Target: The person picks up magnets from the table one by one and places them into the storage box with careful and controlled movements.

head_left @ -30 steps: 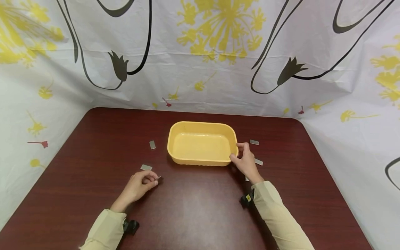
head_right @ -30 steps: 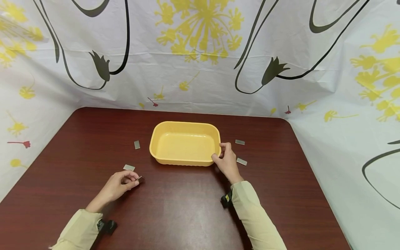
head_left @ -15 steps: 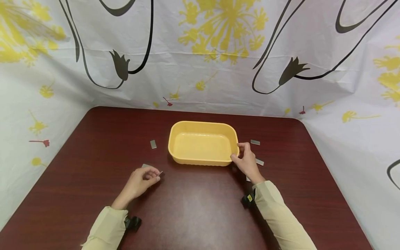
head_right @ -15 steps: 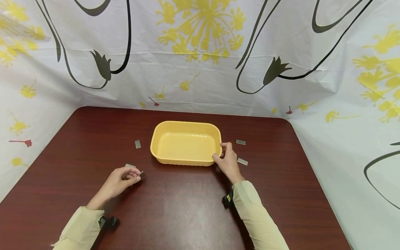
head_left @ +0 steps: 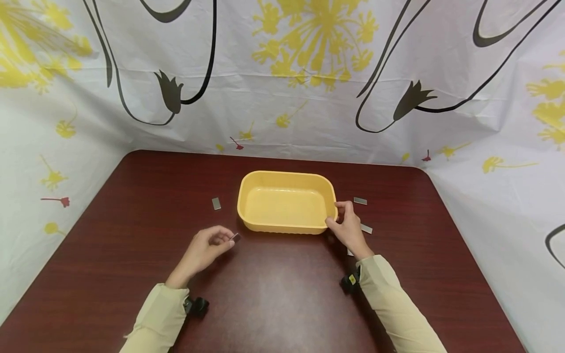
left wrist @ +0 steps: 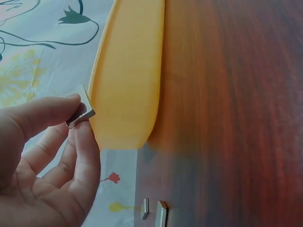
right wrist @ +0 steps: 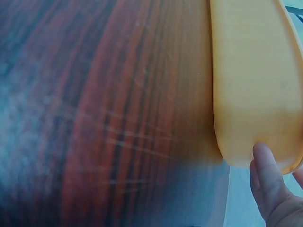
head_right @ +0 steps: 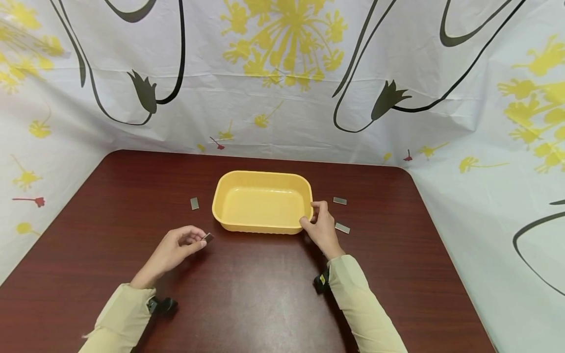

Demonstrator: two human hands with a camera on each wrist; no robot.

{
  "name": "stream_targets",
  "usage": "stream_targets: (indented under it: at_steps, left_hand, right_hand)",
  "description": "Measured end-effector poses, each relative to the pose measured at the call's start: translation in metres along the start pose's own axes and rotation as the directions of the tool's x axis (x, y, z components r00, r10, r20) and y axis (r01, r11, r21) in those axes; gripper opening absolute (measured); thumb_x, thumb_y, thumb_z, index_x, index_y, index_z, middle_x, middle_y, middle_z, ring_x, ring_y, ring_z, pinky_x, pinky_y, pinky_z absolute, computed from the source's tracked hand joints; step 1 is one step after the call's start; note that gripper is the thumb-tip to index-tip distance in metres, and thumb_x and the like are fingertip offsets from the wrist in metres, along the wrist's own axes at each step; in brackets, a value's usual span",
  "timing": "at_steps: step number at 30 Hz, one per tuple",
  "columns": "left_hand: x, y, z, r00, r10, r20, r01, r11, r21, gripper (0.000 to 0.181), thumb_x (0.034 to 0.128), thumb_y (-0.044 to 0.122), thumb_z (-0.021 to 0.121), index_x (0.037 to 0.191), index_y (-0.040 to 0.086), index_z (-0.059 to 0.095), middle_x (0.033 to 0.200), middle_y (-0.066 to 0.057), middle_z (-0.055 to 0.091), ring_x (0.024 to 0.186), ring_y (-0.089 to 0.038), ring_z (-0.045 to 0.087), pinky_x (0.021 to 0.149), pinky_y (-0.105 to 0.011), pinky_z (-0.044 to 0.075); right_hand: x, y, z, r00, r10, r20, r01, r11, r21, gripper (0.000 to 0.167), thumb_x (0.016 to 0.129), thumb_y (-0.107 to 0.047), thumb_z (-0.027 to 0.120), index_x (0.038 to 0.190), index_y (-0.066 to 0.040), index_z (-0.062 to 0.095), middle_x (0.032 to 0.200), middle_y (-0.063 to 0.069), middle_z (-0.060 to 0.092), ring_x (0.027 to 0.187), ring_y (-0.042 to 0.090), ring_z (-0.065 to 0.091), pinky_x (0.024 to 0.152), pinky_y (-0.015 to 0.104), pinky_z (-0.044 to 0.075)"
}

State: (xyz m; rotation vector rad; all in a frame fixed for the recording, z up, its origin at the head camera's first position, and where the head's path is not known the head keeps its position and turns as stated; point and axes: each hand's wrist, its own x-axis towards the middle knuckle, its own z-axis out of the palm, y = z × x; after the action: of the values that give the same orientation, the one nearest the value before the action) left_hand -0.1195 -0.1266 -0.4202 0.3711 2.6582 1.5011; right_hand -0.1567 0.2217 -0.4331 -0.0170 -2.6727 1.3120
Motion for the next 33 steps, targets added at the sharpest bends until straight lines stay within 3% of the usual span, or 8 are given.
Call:
stream_targets:
  at_steps: [12,25,33]
  left_hand:
    - [0.018,0.011,0.001,0.998,0.055,-0.003,-0.055,0.996,-0.071,0.01,0.0783,0.012,0.066,0.086,0.006,0.063,0.077,-0.002,0.06,0.074,-0.015,0.057,0.071,-0.032,0.047]
    - [0.034,0.022,0.004,0.998,0.06,0.011,-0.057,0.98,-0.188,0.017,0.0786,0.011,0.066,0.092,0.001,0.062,0.083,-0.008,0.061,0.077,-0.018,0.057,0.07,-0.028,0.047]
    - [0.049,0.03,0.009,0.997,0.051,-0.059,-0.064,0.969,-0.24,0.02,0.079,0.012,0.066,0.094,-0.001,0.061,0.086,-0.012,0.06,0.078,-0.019,0.057,0.071,-0.025,0.046]
  right_hand:
    - [-0.002,0.001,0.001,1.0,-0.015,-0.001,0.015,1.0,0.004,0.043,0.076,-0.009,0.059,0.113,-0.001,0.04,0.093,0.017,0.056,0.075,0.026,0.054,0.06,0.028,0.043]
    - [-0.001,0.002,0.001,1.0,-0.01,0.012,0.01,1.0,-0.009,0.044,0.076,-0.01,0.059,0.114,-0.002,0.039,0.096,0.017,0.055,0.075,0.026,0.054,0.058,0.027,0.044]
    - [0.0,0.001,0.0,1.0,0.003,0.013,-0.003,1.0,-0.015,0.044,0.077,-0.01,0.059,0.115,-0.002,0.039,0.096,0.017,0.056,0.076,0.025,0.054,0.06,0.028,0.044]
